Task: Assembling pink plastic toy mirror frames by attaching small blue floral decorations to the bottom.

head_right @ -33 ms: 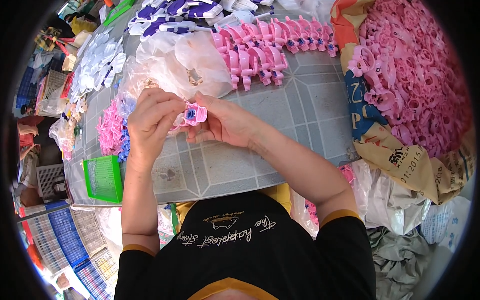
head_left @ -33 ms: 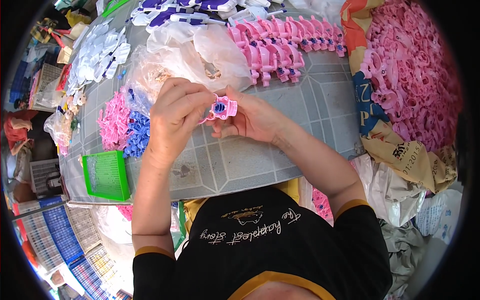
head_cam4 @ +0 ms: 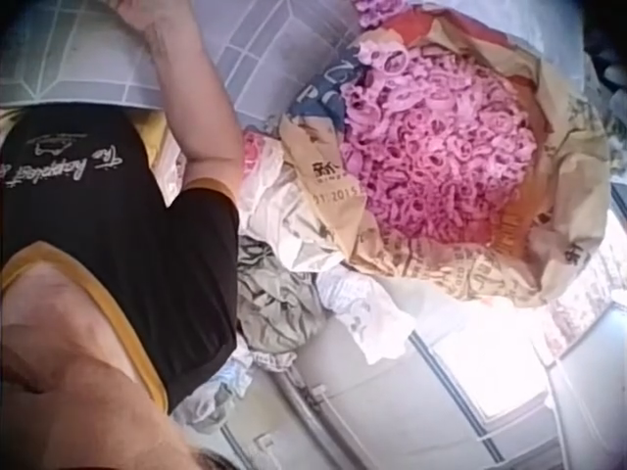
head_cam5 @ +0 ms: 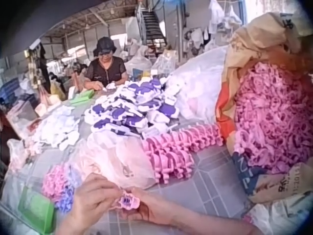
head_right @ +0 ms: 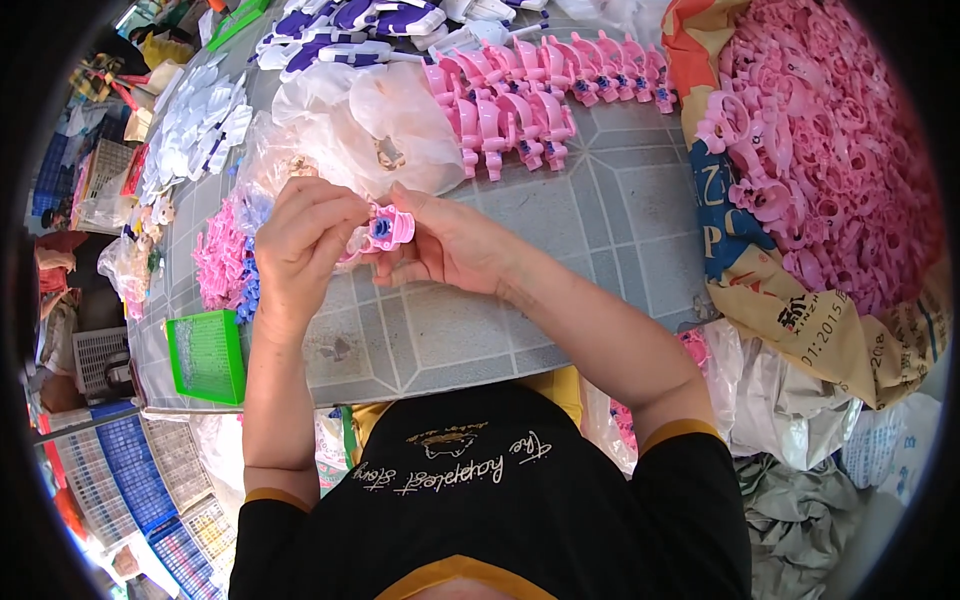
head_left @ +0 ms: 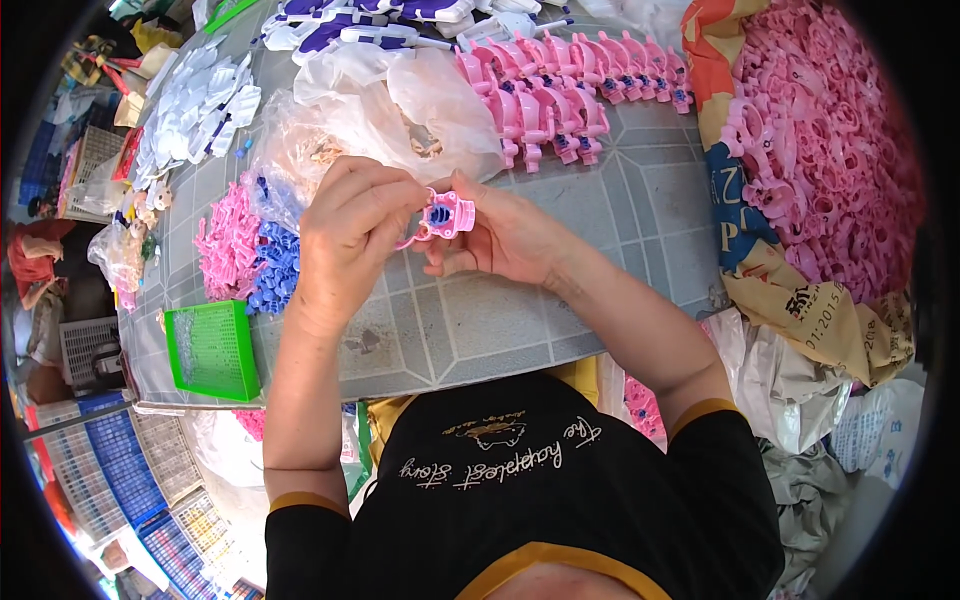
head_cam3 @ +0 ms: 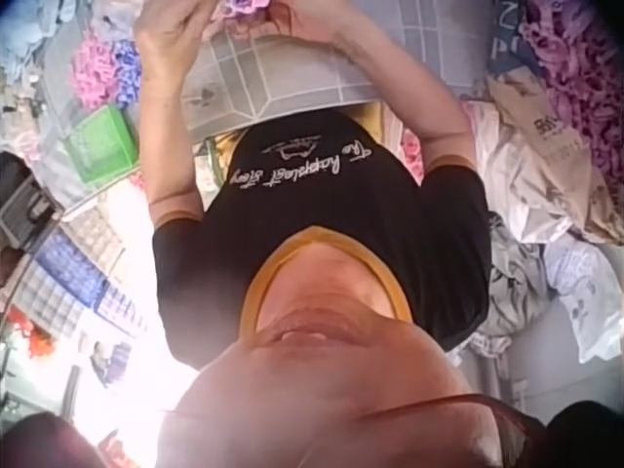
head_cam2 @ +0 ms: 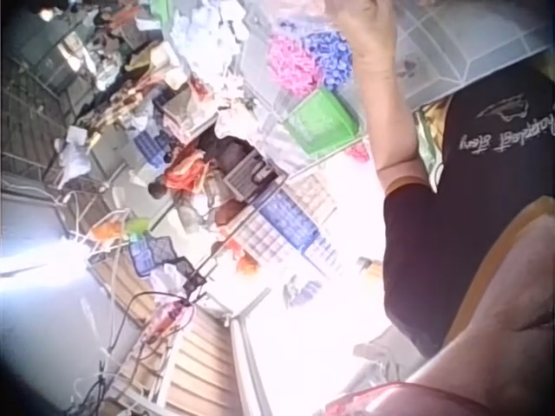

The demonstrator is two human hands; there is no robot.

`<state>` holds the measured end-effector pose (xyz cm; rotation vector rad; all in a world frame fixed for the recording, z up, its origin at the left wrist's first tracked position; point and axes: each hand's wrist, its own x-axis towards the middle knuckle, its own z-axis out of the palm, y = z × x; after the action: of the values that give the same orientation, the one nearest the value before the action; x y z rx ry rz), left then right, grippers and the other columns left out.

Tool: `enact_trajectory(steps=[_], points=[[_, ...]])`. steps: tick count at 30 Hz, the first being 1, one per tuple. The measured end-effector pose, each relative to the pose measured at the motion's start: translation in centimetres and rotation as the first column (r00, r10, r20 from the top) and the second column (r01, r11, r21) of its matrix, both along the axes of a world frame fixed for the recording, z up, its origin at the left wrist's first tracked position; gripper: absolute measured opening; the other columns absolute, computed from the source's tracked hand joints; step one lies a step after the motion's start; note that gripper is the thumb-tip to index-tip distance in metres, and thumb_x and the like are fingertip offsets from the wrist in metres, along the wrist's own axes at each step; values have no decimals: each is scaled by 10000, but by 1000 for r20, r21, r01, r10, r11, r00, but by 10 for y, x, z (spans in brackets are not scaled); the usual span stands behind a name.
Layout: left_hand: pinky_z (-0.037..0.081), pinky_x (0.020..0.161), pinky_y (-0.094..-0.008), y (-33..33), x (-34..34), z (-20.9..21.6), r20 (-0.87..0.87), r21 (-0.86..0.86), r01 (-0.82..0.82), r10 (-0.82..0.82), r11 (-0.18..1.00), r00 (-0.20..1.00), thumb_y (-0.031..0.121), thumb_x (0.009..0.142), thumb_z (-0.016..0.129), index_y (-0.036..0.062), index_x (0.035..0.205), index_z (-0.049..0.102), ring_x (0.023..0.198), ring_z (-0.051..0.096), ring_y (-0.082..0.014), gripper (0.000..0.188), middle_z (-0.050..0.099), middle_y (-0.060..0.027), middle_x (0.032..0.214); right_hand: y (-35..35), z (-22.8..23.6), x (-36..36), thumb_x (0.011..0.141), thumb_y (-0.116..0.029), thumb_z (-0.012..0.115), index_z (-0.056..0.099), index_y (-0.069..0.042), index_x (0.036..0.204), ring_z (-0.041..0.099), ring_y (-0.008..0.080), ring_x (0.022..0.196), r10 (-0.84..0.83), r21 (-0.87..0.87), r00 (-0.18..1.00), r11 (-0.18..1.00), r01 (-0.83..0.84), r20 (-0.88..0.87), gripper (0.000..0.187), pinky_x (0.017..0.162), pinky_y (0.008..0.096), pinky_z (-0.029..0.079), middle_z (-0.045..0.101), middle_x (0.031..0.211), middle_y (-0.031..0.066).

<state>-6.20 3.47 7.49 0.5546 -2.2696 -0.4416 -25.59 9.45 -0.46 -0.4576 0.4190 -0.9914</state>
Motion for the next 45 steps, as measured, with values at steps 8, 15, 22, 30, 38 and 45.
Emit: enact_trajectory(steps=[8,15,22,30,38,45], points=[[533,777,-334,9,-4,-1,12,40,-85,84,996,996,-61,795,763,9,953,735,879,664,-257,175,719,-97,928,2,8,2,1090,-487,460,553,-43,1365,723,210,948,-68,-38,996,997,66,-61,530,850,368,640,689,1123,117],[539,758,-340,4,2,4,85,1,50,-50,999,995,-68,818,734,-3,953,727,873,675,-270,150,714,-110,907,4,3,-9,1095,-464,463,569,-30,1301,730,224,830,58,-1,998,998,-58,8,492,782,360,632,702,1093,176],[554,780,-405,12,4,-11,49,27,-28,27,999,998,-45,785,741,8,984,728,908,671,-334,207,716,-127,969,8,13,-1,1086,-444,492,560,-25,1316,730,246,850,-97,-113,970,991,73,-221,482,795,378,632,692,1159,168],[561,825,-389,24,23,4,-3,-156,-192,193,969,981,-69,810,746,-1,1094,733,948,685,-316,293,741,-129,1024,3,16,2,1061,-257,569,541,-26,1363,739,292,985,-62,3,990,998,62,-125,382,876,398,625,684,1183,152],[565,813,-359,37,130,-16,-125,-128,-755,745,643,655,-63,871,713,3,1068,738,893,720,-294,209,756,-145,999,9,-3,13,997,-127,655,568,-75,1154,729,222,963,-50,-72,865,997,16,-499,187,884,376,599,696,1142,108],[527,851,-437,34,201,-33,320,-230,-578,622,783,715,3,825,732,39,940,752,941,672,-327,122,733,-107,950,20,15,24,995,-91,654,567,-67,1150,701,180,890,-147,-96,858,989,114,-492,180,844,358,593,675,1074,79]])
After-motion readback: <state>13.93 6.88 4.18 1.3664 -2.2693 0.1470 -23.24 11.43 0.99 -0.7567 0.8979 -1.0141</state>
